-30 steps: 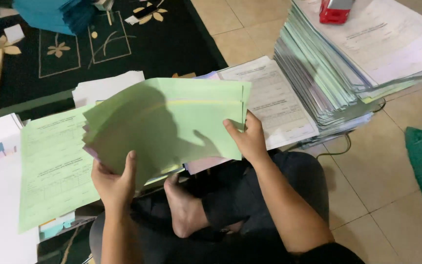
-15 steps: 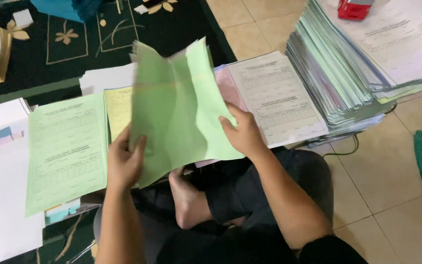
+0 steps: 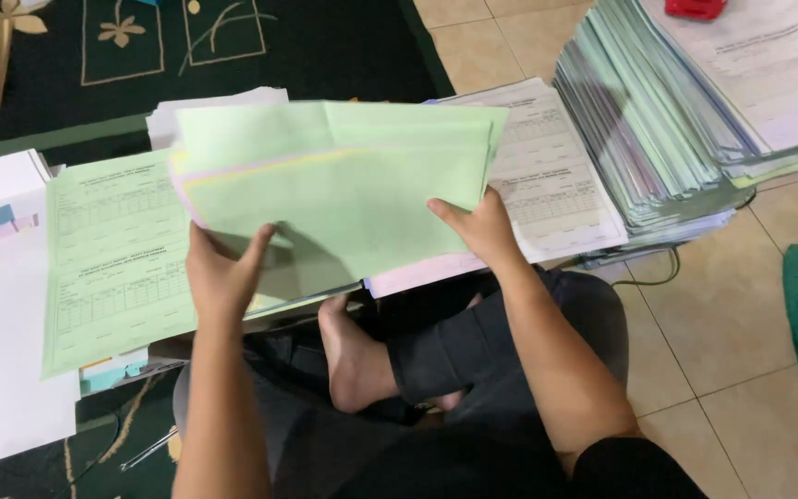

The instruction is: Sorting, aligning, and stapling multi-colored paper documents into organized sets.

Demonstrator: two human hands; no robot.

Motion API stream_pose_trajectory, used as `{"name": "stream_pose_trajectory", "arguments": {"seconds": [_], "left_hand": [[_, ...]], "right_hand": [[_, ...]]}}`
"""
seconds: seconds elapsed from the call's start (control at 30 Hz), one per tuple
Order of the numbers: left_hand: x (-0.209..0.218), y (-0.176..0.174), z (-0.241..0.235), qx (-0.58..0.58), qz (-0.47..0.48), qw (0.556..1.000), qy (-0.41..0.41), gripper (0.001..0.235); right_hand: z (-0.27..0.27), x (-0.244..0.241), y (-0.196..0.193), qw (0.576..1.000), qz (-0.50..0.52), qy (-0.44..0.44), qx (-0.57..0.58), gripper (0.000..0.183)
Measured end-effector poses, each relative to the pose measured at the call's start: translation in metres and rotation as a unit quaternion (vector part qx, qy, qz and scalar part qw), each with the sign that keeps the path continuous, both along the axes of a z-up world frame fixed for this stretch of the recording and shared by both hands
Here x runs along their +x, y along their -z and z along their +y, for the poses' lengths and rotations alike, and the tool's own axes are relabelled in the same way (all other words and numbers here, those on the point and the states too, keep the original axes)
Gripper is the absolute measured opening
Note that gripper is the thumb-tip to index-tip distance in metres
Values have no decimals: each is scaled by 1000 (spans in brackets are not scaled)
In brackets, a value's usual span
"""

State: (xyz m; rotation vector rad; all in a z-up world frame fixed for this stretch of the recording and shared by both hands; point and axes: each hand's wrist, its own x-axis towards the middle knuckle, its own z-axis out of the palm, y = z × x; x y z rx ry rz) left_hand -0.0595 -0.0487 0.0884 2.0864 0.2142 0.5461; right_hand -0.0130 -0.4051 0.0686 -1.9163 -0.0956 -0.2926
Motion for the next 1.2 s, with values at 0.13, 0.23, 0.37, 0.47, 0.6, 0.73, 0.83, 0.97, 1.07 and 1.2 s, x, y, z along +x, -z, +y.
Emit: {"name": "stream_pose_trajectory", "arguments": {"seconds": [0.13, 0.23, 0.37, 0.47, 0.6, 0.73, 0.83, 0.97, 1.07, 1.2], "left_hand": [[13, 18, -38, 313, -140, 938, -54, 53], [16, 15, -53, 286, -97, 947, 111, 52], [-10, -26, -38, 35, -81, 987, 134, 45], [-33, -36, -20, -95, -116, 982, 115, 34], [-39, -31, -16, -129, -131, 980, 74, 38], [-27, -22, -24, -139, -142, 978, 62, 48], [-4, 7, -13, -96, -42, 994, 19, 63], [12, 23, -36, 157, 41, 987, -13, 46], [13, 13, -54, 131, 24, 988, 73, 48], [-19, -37, -37, -27, -65, 995, 70, 42]], "right_hand": [[57, -10, -37, 988, -12, 50, -143, 78], [58, 3, -3, 935, -80, -63, -338, 56], [39, -15, -39, 984, -57, -33, -163, 39], [9, -33, -53, 999, -33, -11, -11, 31], [-13, -37, -42, 993, -67, -65, 78, 44], [-12, -27, -30, 994, -74, -59, 59, 42], [-5, -6, -12, 997, -49, -24, 53, 54], [28, 8, 2, 987, -67, -1, -146, 61], [49, 0, -14, 960, -67, -50, -269, 40], [35, -24, -73, 990, -54, -45, -125, 34]]}}
